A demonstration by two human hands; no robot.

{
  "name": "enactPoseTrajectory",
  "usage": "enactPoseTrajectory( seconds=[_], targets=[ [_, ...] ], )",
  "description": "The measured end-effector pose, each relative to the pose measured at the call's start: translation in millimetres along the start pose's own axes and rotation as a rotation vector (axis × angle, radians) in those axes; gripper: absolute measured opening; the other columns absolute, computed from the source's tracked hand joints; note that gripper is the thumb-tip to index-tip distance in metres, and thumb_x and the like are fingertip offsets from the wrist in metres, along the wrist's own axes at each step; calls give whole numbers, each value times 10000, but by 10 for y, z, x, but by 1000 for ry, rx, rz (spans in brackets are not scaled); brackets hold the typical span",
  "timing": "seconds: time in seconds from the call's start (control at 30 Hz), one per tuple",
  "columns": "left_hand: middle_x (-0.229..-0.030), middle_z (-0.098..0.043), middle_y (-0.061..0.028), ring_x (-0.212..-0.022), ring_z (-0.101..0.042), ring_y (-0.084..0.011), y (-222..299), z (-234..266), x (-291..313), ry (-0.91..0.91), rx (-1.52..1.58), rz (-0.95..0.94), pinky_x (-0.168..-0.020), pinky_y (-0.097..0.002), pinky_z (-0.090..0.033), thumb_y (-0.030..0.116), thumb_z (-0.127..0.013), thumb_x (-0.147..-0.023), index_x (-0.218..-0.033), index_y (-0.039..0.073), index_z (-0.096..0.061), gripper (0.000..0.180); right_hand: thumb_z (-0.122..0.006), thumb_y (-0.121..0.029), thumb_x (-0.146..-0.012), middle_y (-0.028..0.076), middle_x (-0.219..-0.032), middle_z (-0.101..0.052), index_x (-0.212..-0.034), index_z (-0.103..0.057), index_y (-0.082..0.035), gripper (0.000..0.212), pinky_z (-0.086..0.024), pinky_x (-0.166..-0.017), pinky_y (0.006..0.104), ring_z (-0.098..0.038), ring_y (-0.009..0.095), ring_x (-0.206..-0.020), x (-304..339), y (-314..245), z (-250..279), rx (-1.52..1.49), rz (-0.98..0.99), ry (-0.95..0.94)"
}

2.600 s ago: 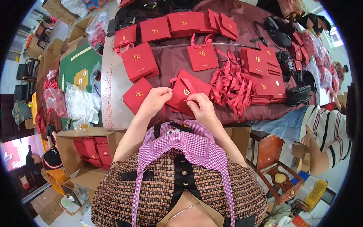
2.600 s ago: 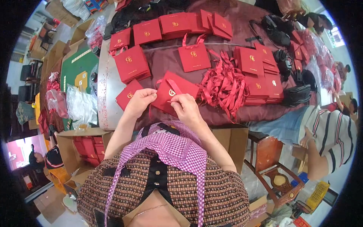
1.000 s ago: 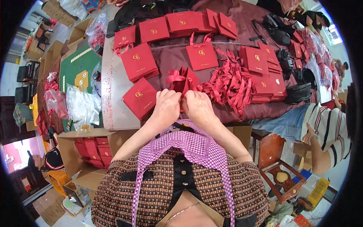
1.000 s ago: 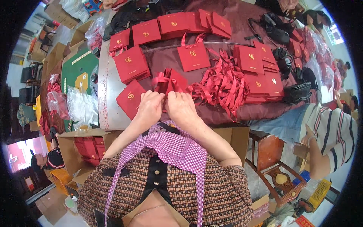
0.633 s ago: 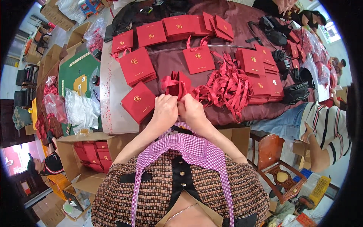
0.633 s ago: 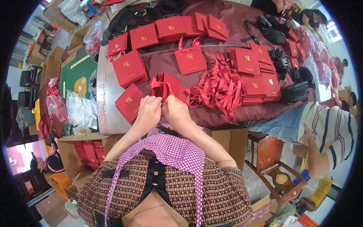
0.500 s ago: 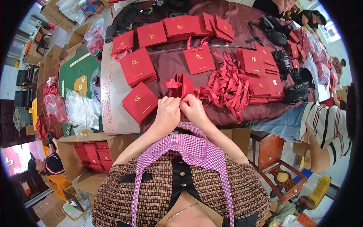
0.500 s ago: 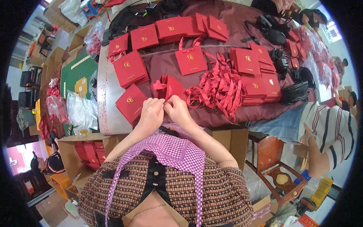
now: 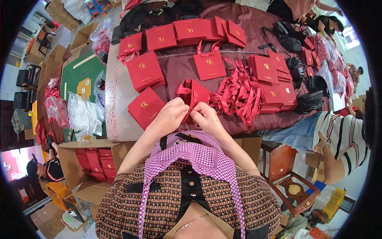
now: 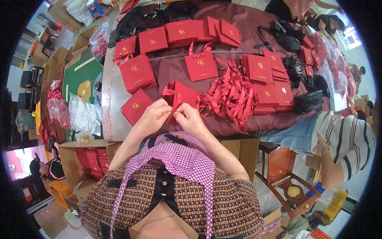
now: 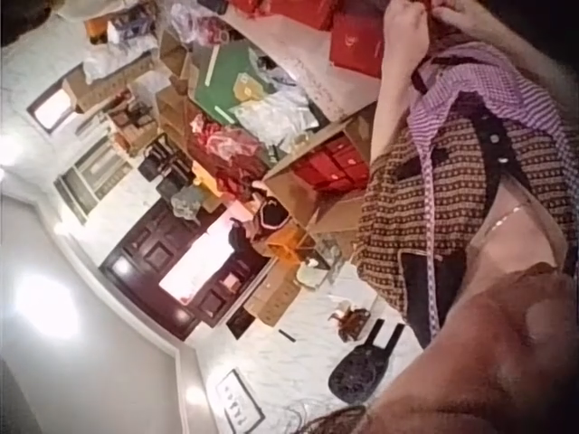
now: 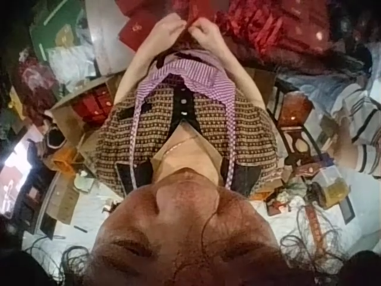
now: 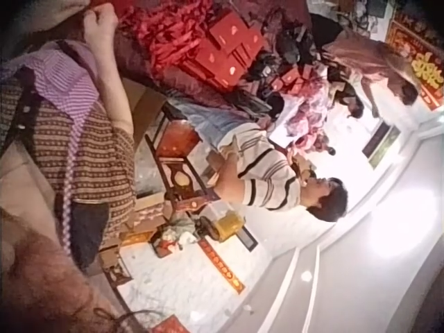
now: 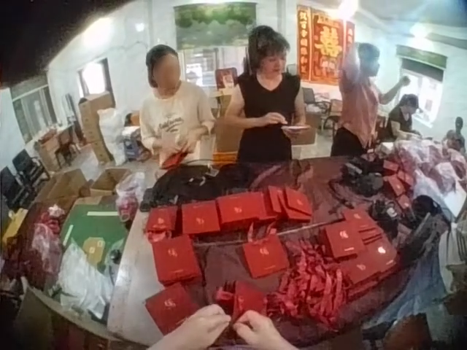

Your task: The person attaches ribbons to red gift bags by hand at an assembly table.

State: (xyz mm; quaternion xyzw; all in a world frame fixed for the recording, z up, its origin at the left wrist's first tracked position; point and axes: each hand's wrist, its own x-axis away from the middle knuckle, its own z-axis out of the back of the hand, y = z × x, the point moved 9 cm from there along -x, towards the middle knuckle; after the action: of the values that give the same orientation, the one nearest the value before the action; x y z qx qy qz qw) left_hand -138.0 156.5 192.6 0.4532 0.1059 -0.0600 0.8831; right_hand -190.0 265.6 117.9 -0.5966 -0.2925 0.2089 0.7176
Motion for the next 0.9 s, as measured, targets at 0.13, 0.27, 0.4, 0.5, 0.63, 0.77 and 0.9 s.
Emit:
enactPoseTrajectory(
  seconds=[0.13,0.27,0.4,0.5,0.63,0.77,0.9],
  targets=[
    [-814,-511,-171,-798,-539,-332,-21,-42,41,-2,-44,-64,-705,-379,-442,-3,-560,-781,-834,-46,-539,71,-616,-120,-842,88,-656,-592,-819,-548,20,157,-468,-564,312,-590,151,-631,88,-88,-38,-44,-99,1],
    [-815,-507,-159,-807,-532,-326,-34,-107,92,-74,-42,-64,-719,-382,-444,-6,-559,-765,-828,-41,-539,75,-618,-98,-829,145,-831,-626,-907,-590,-23,112,-483,-684,364,-622,276,-777,134,-639,84,372,365,-36],
    [-835,-539,-152,-839,-551,-324,15,-199,102,-124,21,-99,-757,-400,-452,28,-567,-750,-840,-24,-575,104,-653,-29,-717,97,-1239,-521,-1012,-612,-78,302,-379,-945,443,-457,328,-1188,248,-1209,-52,817,730,-110],
    [-858,-581,-153,-847,-570,-329,-32,-237,125,-156,92,-63,-761,-400,-471,31,-555,-758,-857,-31,-591,122,-641,-104,-737,101,-1261,-495,-946,-616,-72,213,-335,-1004,474,-385,341,-1261,209,-1156,-85,911,765,-204],
    [-842,-584,-151,-830,-578,-315,-93,-230,160,-159,164,8,-741,-385,-479,37,-552,-766,-835,-28,-589,101,-647,-109,-733,78,-1205,-531,-809,-597,-75,97,-302,-1032,505,-385,327,-1279,181,-1097,-109,875,783,-322],
    [-809,-580,-143,-805,-588,-276,-190,-188,146,-150,202,80,-725,-346,-477,33,-538,-763,-826,-28,-592,103,-647,-73,-728,44,-1104,-558,-791,-569,-87,102,-291,-1045,498,-412,295,-1265,200,-1067,-141,820,789,-427],
    [-730,-568,-4,-673,-526,-115,-677,132,205,32,464,512,-642,-240,-427,29,-514,-795,-822,10,-602,94,-650,-58,-719,48,-1027,-546,-798,-559,-84,124,-282,-1050,501,-429,287,-1242,237,-1108,-39,766,747,-450]
  ],
)
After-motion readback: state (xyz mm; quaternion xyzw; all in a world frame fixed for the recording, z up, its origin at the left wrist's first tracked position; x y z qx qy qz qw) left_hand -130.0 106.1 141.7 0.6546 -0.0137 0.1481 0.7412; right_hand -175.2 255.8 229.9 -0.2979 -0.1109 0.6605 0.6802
